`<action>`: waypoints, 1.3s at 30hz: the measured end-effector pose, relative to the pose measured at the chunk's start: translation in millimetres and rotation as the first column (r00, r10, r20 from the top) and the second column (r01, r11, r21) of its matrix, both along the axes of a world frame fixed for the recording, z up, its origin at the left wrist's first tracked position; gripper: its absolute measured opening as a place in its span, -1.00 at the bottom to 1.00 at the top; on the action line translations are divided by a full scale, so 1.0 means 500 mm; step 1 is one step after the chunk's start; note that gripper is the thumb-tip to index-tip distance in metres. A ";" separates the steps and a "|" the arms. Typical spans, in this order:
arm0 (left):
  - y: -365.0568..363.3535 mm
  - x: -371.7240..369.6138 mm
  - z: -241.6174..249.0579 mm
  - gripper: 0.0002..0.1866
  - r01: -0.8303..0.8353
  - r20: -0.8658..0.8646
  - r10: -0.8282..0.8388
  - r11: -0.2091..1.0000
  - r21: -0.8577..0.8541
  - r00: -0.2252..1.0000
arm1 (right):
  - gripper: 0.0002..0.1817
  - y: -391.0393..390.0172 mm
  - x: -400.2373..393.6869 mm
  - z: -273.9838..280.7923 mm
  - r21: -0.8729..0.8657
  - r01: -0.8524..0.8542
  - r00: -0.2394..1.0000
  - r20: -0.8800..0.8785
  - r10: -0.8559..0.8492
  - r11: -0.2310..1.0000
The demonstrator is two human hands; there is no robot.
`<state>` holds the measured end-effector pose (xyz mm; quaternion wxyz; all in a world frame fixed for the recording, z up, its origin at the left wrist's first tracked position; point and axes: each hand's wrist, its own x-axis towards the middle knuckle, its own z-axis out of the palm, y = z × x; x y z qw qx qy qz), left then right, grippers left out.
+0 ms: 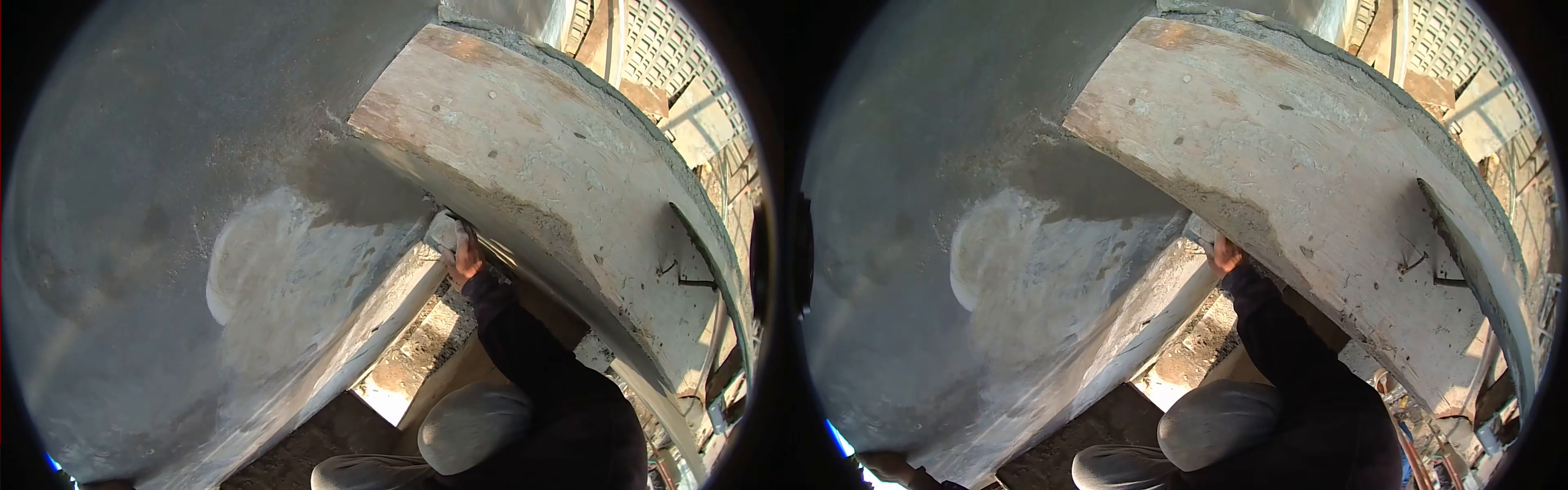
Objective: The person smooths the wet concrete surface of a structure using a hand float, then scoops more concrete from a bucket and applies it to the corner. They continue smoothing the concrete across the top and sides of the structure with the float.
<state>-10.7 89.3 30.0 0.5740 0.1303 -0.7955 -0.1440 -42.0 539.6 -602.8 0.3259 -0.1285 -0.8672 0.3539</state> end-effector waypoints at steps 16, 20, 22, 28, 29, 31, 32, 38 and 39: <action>0.040 -0.001 -0.017 -0.26 -0.011 -0.014 0.011 1.000 -0.007 1.000 | -0.31 0.001 0.017 0.038 0.005 0.011 0.981 0.196 -0.012 1.000; 0.049 -0.001 -0.021 -0.26 -0.015 -0.005 0.015 1.000 -0.013 1.000 | -0.31 0.001 0.006 0.112 -0.055 -0.031 0.989 -0.146 0.022 0.998; 0.052 -0.003 -0.023 -0.26 -0.014 -0.003 0.014 1.000 -0.009 1.000 | -0.31 0.003 -0.016 0.171 -0.040 -0.039 0.987 -0.154 0.033 0.998; 0.055 0.000 -0.021 -0.27 -0.024 -0.003 0.024 1.000 -0.020 1.000 | -0.25 0.000 -0.027 0.126 0.008 -0.062 0.997 -0.034 0.062 0.998; 0.056 -0.002 -0.022 -0.27 -0.029 0.004 0.029 0.999 -0.018 1.000 | -0.26 -0.001 -0.007 0.067 -0.020 -0.073 0.996 0.059 0.074 0.997; 0.053 -0.001 -0.024 -0.27 -0.032 0.000 0.032 0.999 -0.010 0.999 | -0.28 0.007 0.016 -0.036 -0.063 -0.083 0.973 0.212 0.095 0.995; 0.053 0.001 -0.022 -0.27 -0.031 -0.007 0.031 0.999 -0.012 0.999 | -0.32 0.004 0.030 0.011 -0.077 -0.051 0.992 0.112 0.059 0.996; 0.058 0.001 -0.023 -0.27 -0.039 0.007 0.040 0.999 -0.012 0.999 | -0.34 0.008 -0.017 0.239 -0.014 -0.066 0.969 -0.239 0.060 0.998; 0.058 0.001 -0.022 -0.27 -0.038 0.005 0.038 0.999 -0.012 0.999 | -0.34 0.010 -0.027 0.253 0.006 -0.080 0.964 -0.254 0.079 0.997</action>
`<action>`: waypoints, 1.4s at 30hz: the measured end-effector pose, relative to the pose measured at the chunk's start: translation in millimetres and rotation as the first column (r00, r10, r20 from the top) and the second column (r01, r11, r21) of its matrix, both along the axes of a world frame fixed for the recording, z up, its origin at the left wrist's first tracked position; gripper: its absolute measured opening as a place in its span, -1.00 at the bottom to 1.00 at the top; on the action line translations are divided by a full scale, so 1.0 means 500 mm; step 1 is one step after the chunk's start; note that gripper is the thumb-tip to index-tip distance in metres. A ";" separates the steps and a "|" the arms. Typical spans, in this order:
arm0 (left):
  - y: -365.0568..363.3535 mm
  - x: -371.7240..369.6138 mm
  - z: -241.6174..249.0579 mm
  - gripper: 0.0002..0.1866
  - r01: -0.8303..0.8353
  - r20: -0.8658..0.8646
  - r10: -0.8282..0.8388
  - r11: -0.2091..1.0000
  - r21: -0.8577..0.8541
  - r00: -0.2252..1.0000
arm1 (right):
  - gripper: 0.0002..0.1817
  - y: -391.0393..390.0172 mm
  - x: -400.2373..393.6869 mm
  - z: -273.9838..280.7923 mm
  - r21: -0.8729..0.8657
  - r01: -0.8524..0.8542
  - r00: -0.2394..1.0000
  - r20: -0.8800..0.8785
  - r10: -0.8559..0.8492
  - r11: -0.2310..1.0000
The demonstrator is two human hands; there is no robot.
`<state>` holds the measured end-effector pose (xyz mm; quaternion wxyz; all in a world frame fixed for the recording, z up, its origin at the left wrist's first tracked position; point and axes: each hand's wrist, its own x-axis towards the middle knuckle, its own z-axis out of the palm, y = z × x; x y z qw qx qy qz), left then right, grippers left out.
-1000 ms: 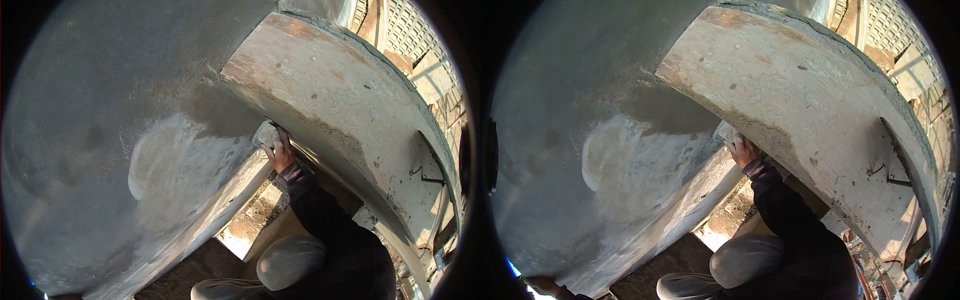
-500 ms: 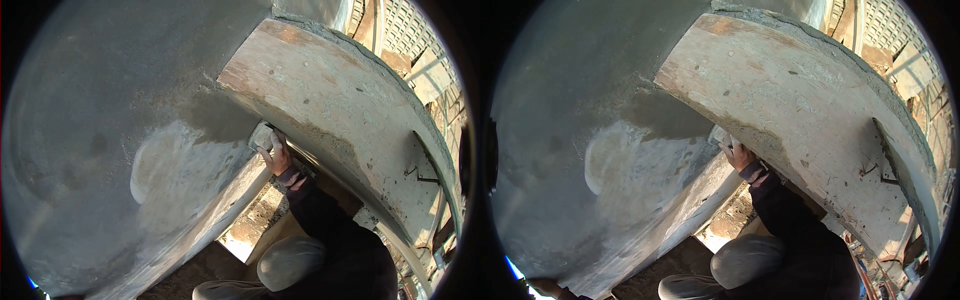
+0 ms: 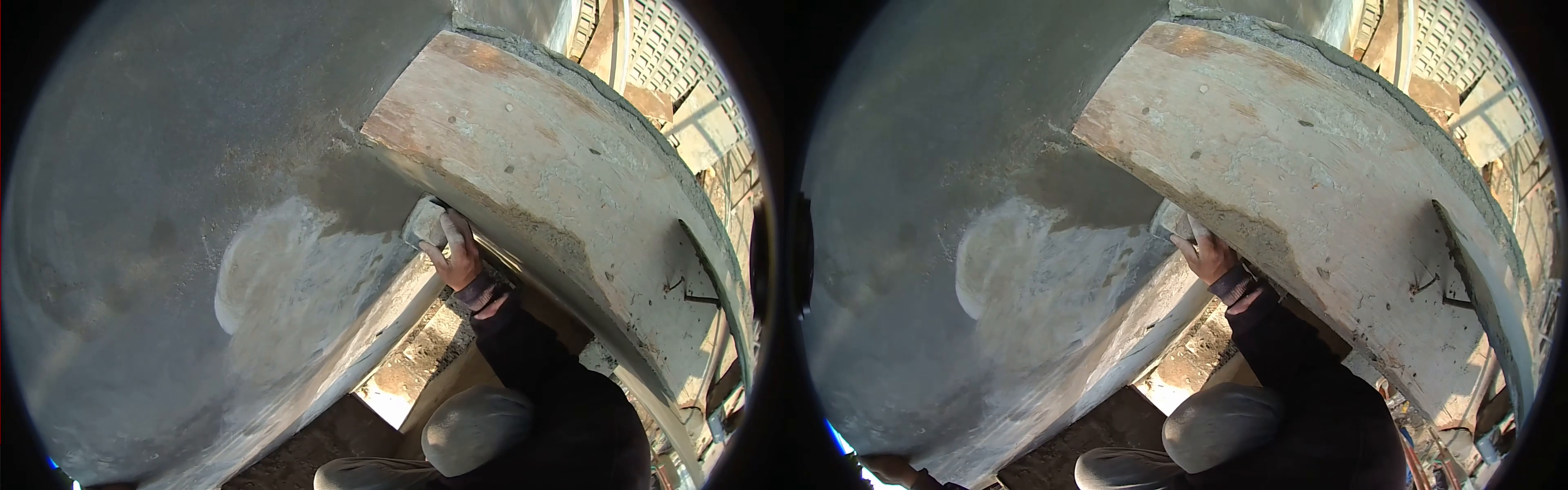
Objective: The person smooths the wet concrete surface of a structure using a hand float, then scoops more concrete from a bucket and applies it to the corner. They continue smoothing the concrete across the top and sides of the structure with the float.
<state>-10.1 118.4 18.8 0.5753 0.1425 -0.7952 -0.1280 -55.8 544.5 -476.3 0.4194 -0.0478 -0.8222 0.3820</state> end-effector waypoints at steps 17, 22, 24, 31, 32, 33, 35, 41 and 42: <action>-0.001 0.011 0.005 -0.28 -0.022 -0.006 0.022 1.000 0.016 1.000 | -0.29 -0.011 -0.010 0.066 -0.059 -0.003 0.990 -0.142 -0.005 0.998; 0.000 0.007 0.003 -0.28 -0.026 0.008 0.026 1.000 0.017 1.000 | -0.31 -0.009 0.015 -0.087 -0.070 0.050 0.992 0.117 -0.042 0.996; -0.005 0.009 0.002 -0.28 -0.035 0.011 0.034 0.999 0.029 0.999 | -0.31 -0.006 0.044 -0.182 -0.075 0.056 0.966 0.256 -0.035 0.996; 0.031 0.011 -0.001 -0.28 -0.093 0.054 0.091 0.995 0.037 0.994 | -0.33 -0.009 0.013 0.133 -0.068 0.005 0.999 -0.053 -0.009 0.998; 0.042 0.011 -0.001 -0.28 -0.114 0.069 0.111 0.993 0.041 0.991 | -0.32 -0.013 0.005 0.146 -0.067 0.004 0.998 -0.062 -0.008 0.998; 0.046 0.012 0.000 -0.28 -0.119 0.073 0.115 0.992 0.048 0.991 | -0.32 -0.013 0.004 0.142 -0.063 0.009 0.999 -0.050 -0.013 0.998; 0.039 0.011 0.000 -0.28 -0.099 0.072 0.096 0.994 0.039 0.993 | -0.32 -0.008 0.007 0.110 -0.053 0.011 1.000 -0.024 -0.012 0.999; -0.035 0.002 0.014 -0.29 0.083 -0.016 -0.083 0.996 0.013 0.996 | -0.36 -0.003 0.027 -0.112 -0.050 0.050 0.975 0.221 -0.038 0.997; -0.034 0.001 0.015 -0.29 0.081 -0.017 -0.080 0.997 0.013 0.997 | -0.36 0.000 0.028 -0.158 -0.040 0.045 0.970 0.240 -0.034 0.998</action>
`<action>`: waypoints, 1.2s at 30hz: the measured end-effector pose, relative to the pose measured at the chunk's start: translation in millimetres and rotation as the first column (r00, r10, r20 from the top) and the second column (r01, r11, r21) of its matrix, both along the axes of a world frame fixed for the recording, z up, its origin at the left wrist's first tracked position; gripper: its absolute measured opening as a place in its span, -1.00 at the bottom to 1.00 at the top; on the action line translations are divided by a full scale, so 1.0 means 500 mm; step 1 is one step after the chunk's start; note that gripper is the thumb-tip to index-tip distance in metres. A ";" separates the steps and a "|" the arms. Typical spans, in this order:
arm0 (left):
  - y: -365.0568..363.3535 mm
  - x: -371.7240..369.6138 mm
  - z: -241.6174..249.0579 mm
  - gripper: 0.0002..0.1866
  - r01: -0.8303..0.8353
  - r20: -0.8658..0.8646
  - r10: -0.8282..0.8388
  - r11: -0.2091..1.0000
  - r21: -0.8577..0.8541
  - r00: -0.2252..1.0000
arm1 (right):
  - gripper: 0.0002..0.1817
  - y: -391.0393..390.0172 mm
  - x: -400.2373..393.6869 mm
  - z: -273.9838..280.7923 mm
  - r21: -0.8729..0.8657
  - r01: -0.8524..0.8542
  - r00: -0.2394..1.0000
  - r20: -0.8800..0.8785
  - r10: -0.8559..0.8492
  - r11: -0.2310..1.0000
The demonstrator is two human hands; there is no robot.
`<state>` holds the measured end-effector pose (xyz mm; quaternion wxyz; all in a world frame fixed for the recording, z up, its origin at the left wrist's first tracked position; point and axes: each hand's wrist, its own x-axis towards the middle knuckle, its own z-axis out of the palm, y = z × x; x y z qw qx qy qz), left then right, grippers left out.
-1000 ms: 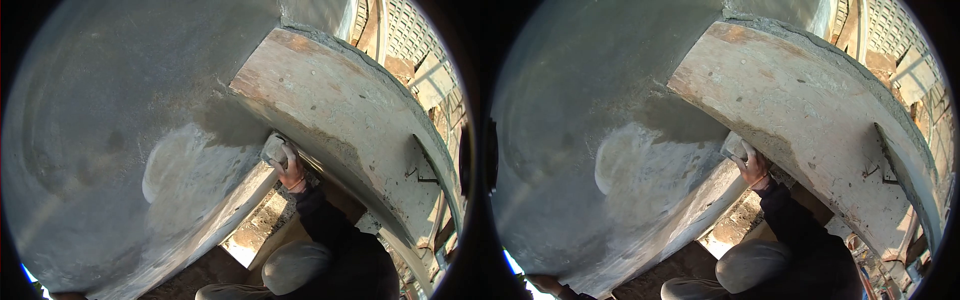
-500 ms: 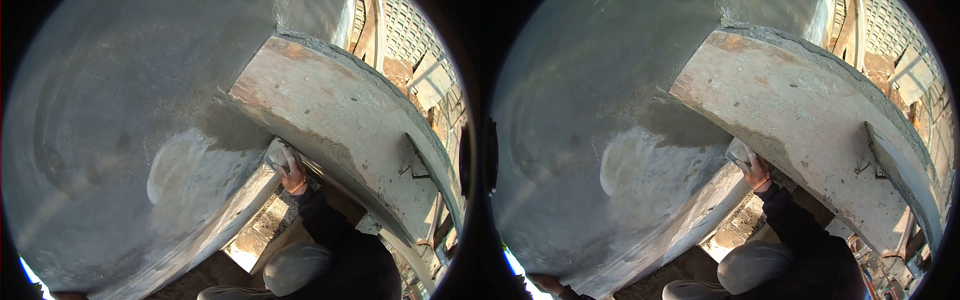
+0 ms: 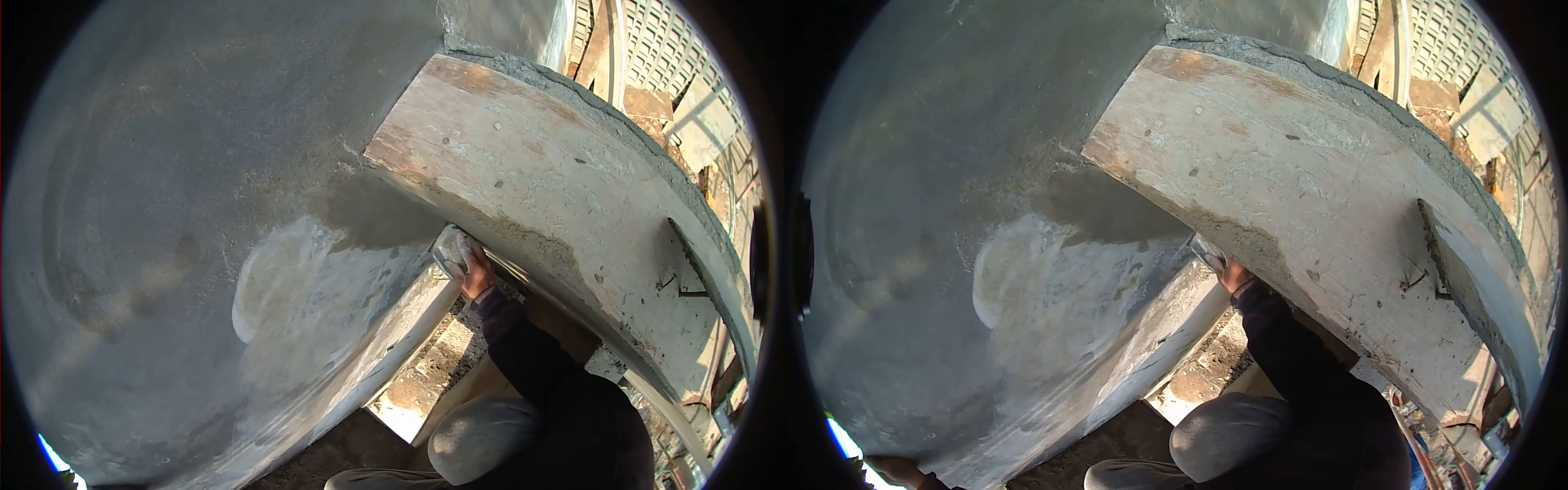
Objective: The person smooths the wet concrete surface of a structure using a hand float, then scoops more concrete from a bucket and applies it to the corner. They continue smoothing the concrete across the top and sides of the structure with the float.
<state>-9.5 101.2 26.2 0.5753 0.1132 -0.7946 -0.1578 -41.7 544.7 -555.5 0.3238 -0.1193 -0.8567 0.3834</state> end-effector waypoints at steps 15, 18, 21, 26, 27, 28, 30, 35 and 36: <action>-0.014 -0.021 -0.001 -0.34 -0.122 -0.021 0.120 0.984 -0.132 0.993 | -0.33 -0.014 -0.035 0.228 -0.016 0.013 0.939 -0.344 -0.017 1.000; -0.026 -0.030 -0.004 -0.35 -0.141 -0.017 0.140 0.976 -0.164 0.990 | -0.36 -0.013 0.008 0.070 -0.073 0.018 1.000 -0.011 -0.019 0.997; -0.030 -0.029 -0.008 -0.36 -0.155 -0.037 0.151 0.971 -0.179 0.988 | -0.36 -0.003 0.032 0.075 -0.071 0.001 0.988 -0.153 -0.012 0.997; -0.011 -0.027 -0.001 -0.37 -0.161 -0.027 0.159 0.971 -0.175 0.987 | -0.38 -0.008 -0.004 0.325 -0.057 -0.021 0.939 -0.343 0.000 0.998; -0.008 -0.027 0.001 -0.38 -0.160 -0.029 0.157 0.972 -0.170 0.987 | -0.37 -0.002 -0.009 0.334 -0.007 -0.015 0.937 -0.349 0.012 1.000; -0.005 -0.025 0.004 -0.38 -0.160 -0.028 0.157 0.973 -0.165 0.987 | -0.36 0.001 -0.013 0.340 0.042 -0.009 0.935 -0.353 0.023 0.999; -0.003 -0.022 0.003 -0.39 -0.153 -0.036 0.149 0.976 -0.157 0.988 | -0.35 0.006 -0.024 0.333 0.097 0.004 0.939 -0.342 0.029 0.995; -0.010 -0.021 0.004 -0.40 -0.150 -0.035 0.146 0.969 -0.195 0.989 | -0.38 -0.007 -0.017 0.144 0.073 0.056 0.978 -0.205 -0.040 0.996; -0.014 -0.020 0.008 -0.40 -0.154 -0.038 0.149 0.967 -0.203 0.988 | -0.38 -0.013 -0.016 0.095 0.084 0.084 0.983 -0.169 -0.069 0.993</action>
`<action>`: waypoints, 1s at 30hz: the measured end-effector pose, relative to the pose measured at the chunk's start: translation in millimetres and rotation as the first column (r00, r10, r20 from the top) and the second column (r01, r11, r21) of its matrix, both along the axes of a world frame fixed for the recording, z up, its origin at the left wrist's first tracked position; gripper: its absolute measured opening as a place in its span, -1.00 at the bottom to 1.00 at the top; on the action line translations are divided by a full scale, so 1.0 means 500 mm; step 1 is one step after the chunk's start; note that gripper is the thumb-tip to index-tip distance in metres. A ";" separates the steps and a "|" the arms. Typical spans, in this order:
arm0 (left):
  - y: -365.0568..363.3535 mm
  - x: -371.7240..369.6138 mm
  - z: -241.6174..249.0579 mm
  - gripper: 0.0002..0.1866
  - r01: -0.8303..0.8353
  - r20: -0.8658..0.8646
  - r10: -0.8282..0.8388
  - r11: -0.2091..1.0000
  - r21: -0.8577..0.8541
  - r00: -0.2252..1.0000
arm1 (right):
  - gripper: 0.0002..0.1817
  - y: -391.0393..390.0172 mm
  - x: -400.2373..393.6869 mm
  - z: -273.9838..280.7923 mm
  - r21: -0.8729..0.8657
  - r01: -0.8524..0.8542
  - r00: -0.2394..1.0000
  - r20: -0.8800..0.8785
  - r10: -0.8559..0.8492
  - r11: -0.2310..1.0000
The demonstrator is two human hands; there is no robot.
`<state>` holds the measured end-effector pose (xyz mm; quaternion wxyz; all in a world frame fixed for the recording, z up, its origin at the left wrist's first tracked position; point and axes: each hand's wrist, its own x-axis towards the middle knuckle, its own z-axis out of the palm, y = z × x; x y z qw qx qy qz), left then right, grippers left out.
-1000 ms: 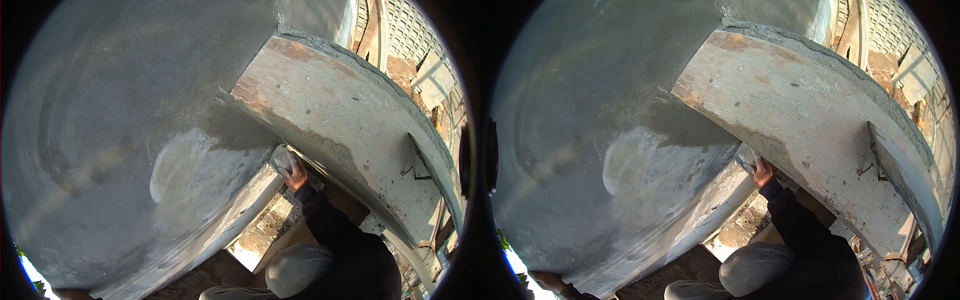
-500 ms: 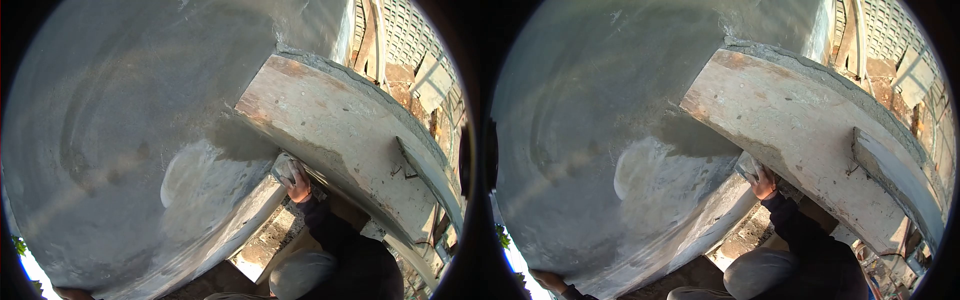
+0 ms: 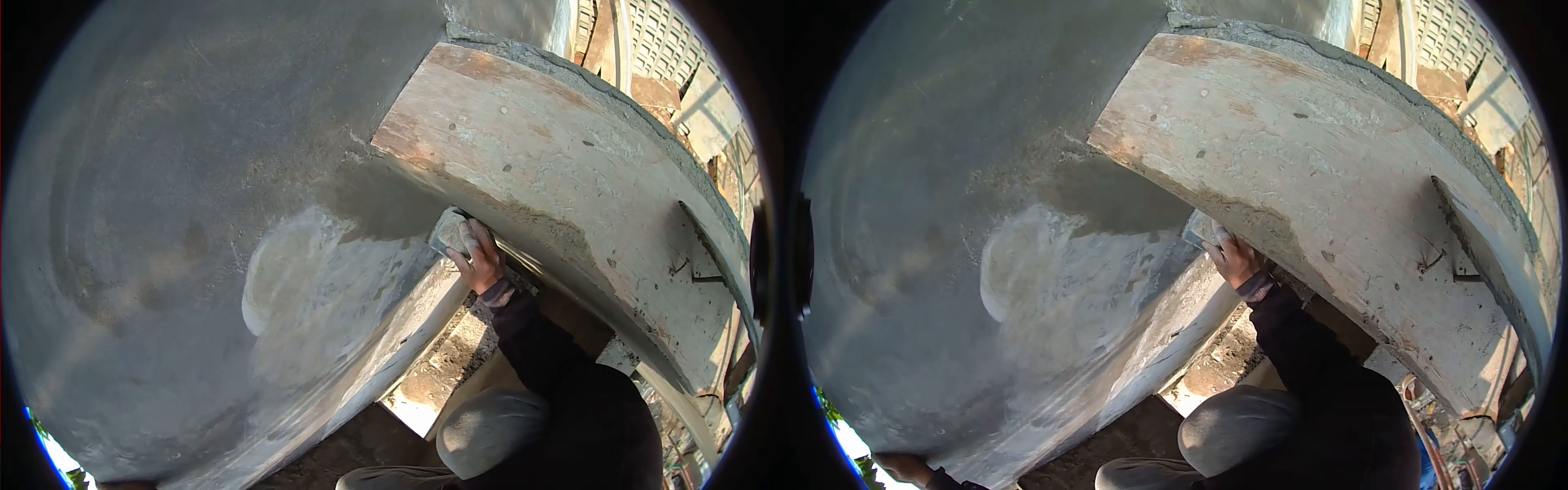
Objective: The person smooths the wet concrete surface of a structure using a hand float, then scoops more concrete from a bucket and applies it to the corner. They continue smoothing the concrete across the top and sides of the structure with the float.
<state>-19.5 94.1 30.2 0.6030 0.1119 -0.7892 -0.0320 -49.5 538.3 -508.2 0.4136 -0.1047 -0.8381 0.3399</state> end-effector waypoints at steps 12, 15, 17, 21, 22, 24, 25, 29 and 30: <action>-0.081 -0.001 0.005 -0.43 -0.102 -0.044 0.097 0.987 -0.121 0.994 | -0.36 0.017 0.037 0.228 -0.089 -0.157 0.962 -0.241 0.131 0.984; -0.093 -0.002 0.009 -0.44 -0.066 -0.032 0.062 0.988 -0.139 0.998 | -0.35 0.023 0.001 0.359 -0.001 -0.169 0.914 -0.375 0.156 0.986; -0.090 0.002 0.006 -0.43 0.012 -0.002 -0.012 0.987 -0.158 1.000 | -0.37 0.015 -0.012 0.398 0.015 -0.142 0.922 -0.362 0.138 0.990; -0.049 0.006 -0.003 -0.41 0.018 -0.001 -0.018 0.996 -0.089 1.000 | -0.39 0.001 -0.012 0.364 0.020 -0.114 0.944 -0.310 0.115 0.993; -0.035 0.004 -0.003 -0.40 0.016 0.007 -0.015 0.995 -0.095 1.000 | -0.39 0.001 0.000 0.329 0.000 -0.113 0.972 -0.208 0.111 0.994; -0.029 0.004 -0.005 -0.39 0.001 -0.012 -0.002 0.994 -0.109 1.000 | -0.38 0.007 0.014 0.252 -0.021 -0.117 0.985 -0.128 0.114 0.993; -0.031 0.002 -0.006 -0.39 -0.006 -0.023 0.003 0.991 -0.131 1.000 | -0.38 0.006 0.022 0.255 -0.016 -0.117 0.981 -0.159 0.113 0.993; -0.022 0.001 -0.007 -0.38 -0.019 -0.016 0.017 0.994 -0.107 1.000 | -0.37 0.006 0.029 0.365 0.049 -0.130 0.950 -0.280 0.138 0.990; -0.021 0.000 -0.005 -0.38 -0.014 -0.001 0.014 0.996 -0.083 1.000 | -0.36 0.008 0.022 0.415 0.084 -0.132 0.938 -0.312 0.152 0.988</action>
